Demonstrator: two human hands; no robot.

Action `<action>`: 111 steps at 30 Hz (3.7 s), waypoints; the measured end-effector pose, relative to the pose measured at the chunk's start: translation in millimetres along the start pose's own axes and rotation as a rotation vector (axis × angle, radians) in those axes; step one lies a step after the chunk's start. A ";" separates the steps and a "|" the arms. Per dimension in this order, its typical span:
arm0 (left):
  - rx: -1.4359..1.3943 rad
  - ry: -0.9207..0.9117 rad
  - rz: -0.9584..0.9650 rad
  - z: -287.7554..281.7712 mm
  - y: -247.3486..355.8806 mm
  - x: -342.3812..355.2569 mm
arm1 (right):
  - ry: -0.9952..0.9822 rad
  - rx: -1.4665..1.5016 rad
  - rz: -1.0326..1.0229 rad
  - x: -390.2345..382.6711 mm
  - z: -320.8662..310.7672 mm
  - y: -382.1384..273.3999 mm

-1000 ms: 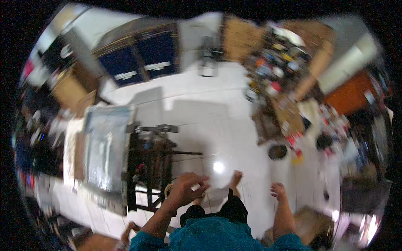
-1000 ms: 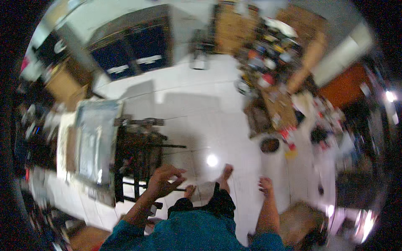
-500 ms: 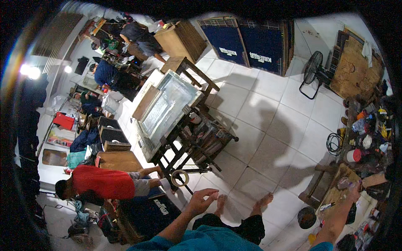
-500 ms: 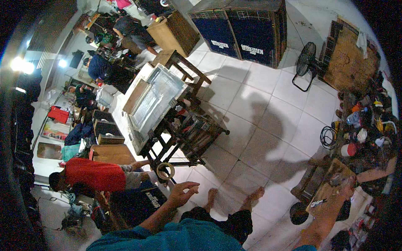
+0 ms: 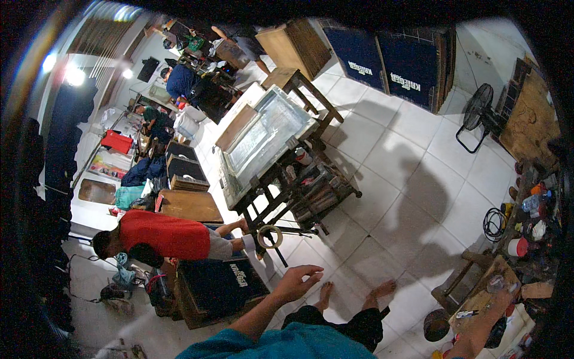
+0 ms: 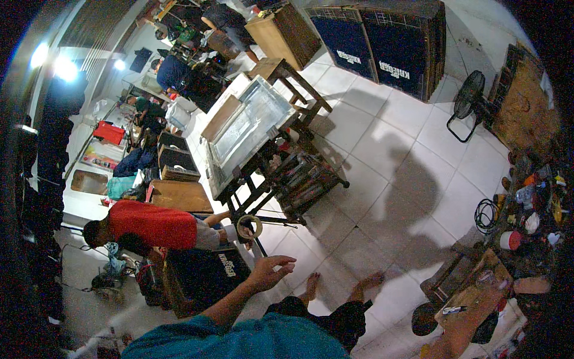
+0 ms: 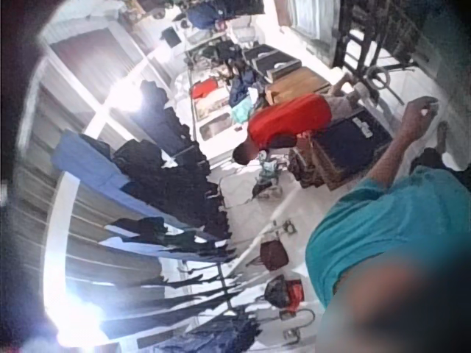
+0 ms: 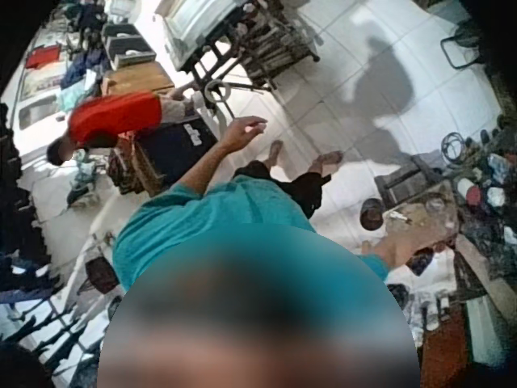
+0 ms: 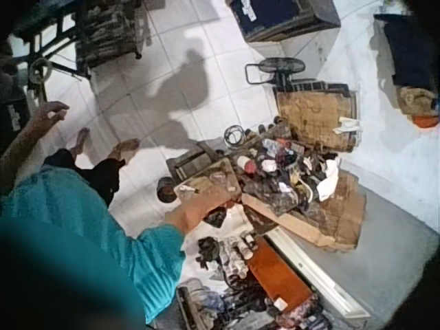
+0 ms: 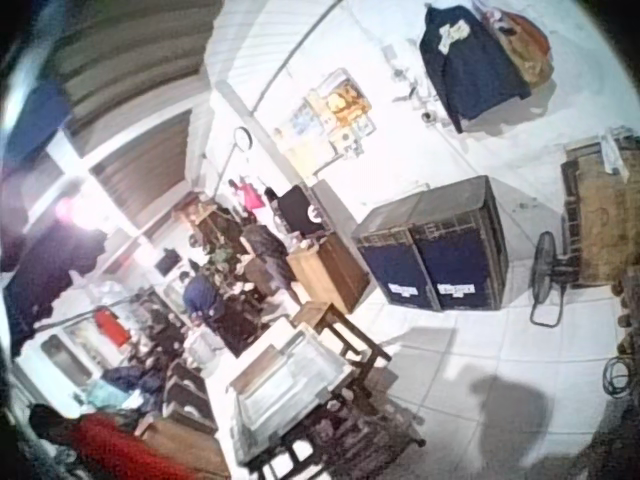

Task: The person repeatedly places a dark blue t-shirt under a screen printing frame, uses a squeegee to pull white ink across the screen, and lifts the frame to reveal the printed design. They continue this cycle for several shirts, then label a container with a marker.

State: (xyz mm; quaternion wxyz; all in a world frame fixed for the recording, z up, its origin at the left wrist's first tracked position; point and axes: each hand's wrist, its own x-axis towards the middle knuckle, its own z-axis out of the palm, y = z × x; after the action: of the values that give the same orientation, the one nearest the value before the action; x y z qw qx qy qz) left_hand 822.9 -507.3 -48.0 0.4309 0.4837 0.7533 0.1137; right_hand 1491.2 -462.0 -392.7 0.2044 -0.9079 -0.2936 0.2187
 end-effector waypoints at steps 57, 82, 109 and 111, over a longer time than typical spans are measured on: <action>-0.763 -0.045 -0.570 -165.6 -830.9 -99.7 | -0.573 0.556 -1.407 -873.4 239.9 -594.4; -0.236 0.102 -0.248 -307.4 -789.3 48.3 | -0.588 0.697 -0.996 -870.6 261.1 -623.2; -0.440 0.053 -0.394 -267.7 -807.1 18.4 | -0.733 0.748 -0.880 -877.3 260.1 -596.4; -0.482 -0.007 -0.462 -261.3 -818.0 17.8 | -0.690 0.759 -0.865 -869.6 259.8 -593.5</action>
State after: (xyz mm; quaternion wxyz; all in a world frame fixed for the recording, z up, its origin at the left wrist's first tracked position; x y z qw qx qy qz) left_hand 105.7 -842.5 -381.2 0.5500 0.1845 0.7930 0.1860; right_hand 457.0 -498.6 -68.6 0.4732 -0.4516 -0.5822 0.4829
